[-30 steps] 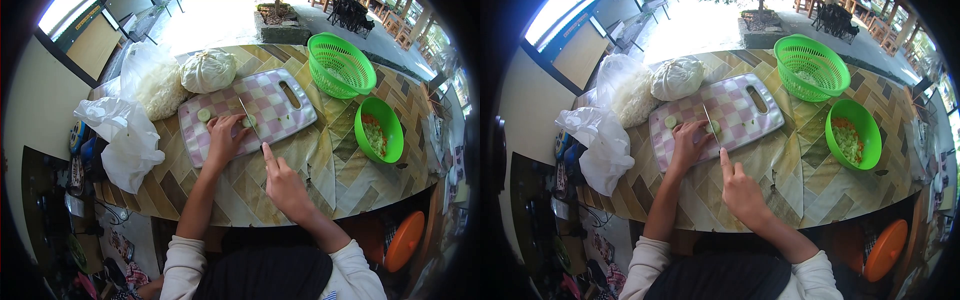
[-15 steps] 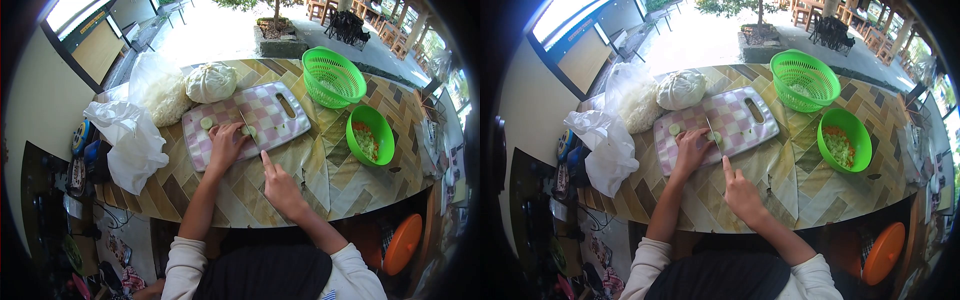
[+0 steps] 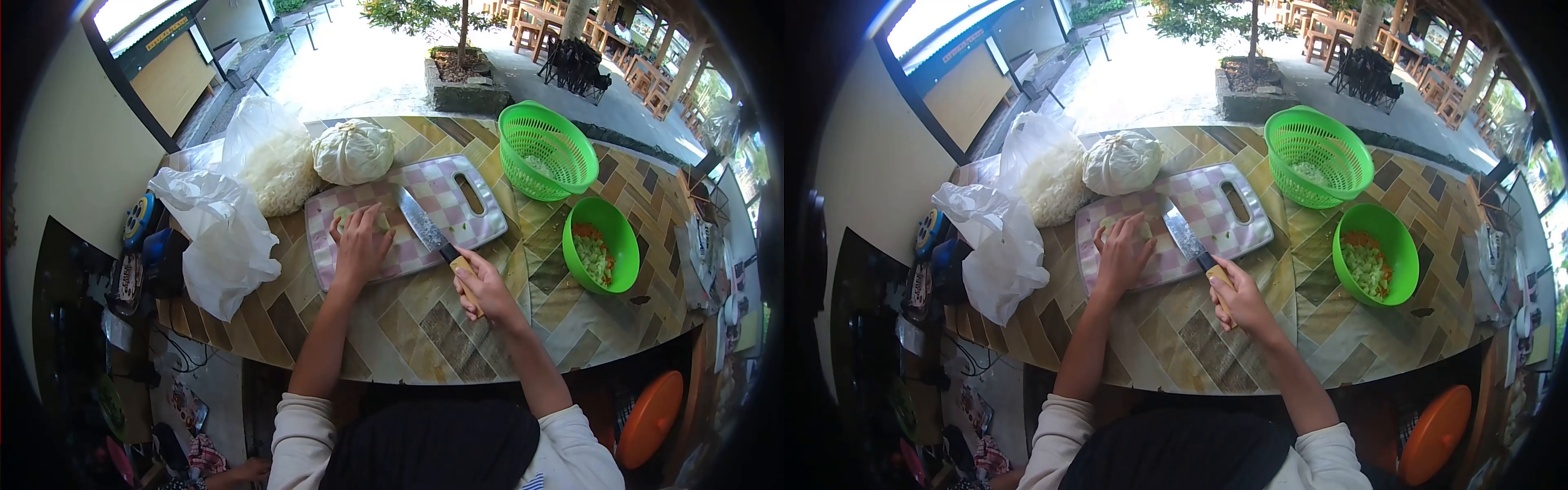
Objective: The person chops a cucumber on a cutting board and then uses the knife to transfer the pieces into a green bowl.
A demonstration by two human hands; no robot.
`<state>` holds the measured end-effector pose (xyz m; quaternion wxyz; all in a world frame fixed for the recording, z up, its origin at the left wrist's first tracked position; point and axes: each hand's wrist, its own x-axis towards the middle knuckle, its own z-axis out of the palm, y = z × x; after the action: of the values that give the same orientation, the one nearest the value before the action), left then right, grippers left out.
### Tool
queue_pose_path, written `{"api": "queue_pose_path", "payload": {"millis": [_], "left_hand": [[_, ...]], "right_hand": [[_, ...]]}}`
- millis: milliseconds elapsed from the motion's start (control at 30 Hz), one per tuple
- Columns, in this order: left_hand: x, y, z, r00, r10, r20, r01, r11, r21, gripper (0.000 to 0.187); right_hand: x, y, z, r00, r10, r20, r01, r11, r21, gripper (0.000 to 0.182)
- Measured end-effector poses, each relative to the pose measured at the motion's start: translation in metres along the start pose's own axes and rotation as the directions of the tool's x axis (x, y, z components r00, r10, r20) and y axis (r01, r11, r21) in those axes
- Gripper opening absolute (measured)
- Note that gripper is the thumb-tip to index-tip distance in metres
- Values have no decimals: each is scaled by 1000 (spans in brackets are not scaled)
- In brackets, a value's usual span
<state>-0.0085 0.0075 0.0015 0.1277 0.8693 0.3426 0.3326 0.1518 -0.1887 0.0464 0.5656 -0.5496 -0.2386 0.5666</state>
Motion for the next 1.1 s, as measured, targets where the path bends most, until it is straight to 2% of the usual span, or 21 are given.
{"api": "queue_pose_path", "payload": {"millis": [133,300,400,500,567,600,667,767,833,867,933,1000,1033,1100], "left_hand": [[0,8,-6,999,17,39,-14,997,-81,41],[17,33,-8,984,112,141,-99,990,-99,40],[38,28,-3,931,267,249,-255,964,-77,40],[45,28,4,882,250,400,-269,963,-10,34],[48,32,1,885,176,431,-188,982,-16,30],[48,34,-3,883,136,449,-145,989,-15,28],[43,37,-6,928,66,366,-86,995,40,25],[31,36,1,962,-24,270,8,998,63,25],[23,35,7,979,-56,196,46,997,54,26],[20,35,10,987,-58,148,52,998,45,26],[18,35,13,995,-54,85,50,998,43,26],[15,36,15,997,-46,62,43,997,58,27],[14,35,16,997,-48,68,45,998,48,27],[15,33,16,995,-51,82,49,998,27,27]], "right_hand": [[-1,-8,-19,995,42,91,-65,960,271,41],[1,-22,-43,979,104,174,-168,897,408,34],[3,-24,-52,980,92,178,-163,882,441,36],[2,-19,-58,985,72,159,-138,879,456,38],[-6,-24,-54,986,51,157,-118,883,454,41],[-10,-28,-50,991,38,130,-89,907,411,44],[-16,-34,-41,997,15,79,-39,947,320,50],[-15,-29,-35,995,6,96,-17,992,122,54],[-15,-27,-21,997,-54,53,62,986,-155,53],[-15,-25,-15,995,-91,38,98,951,-292,52],[-9,-18,-10,959,-277,53,263,809,-526,47],[-7,-19,-3,907,-402,126,390,687,-613,47],[-4,-14,-3,849,-501,168,473,579,-664,46],[-4,-14,1,870,-464,167,440,576,-689,47]]}}
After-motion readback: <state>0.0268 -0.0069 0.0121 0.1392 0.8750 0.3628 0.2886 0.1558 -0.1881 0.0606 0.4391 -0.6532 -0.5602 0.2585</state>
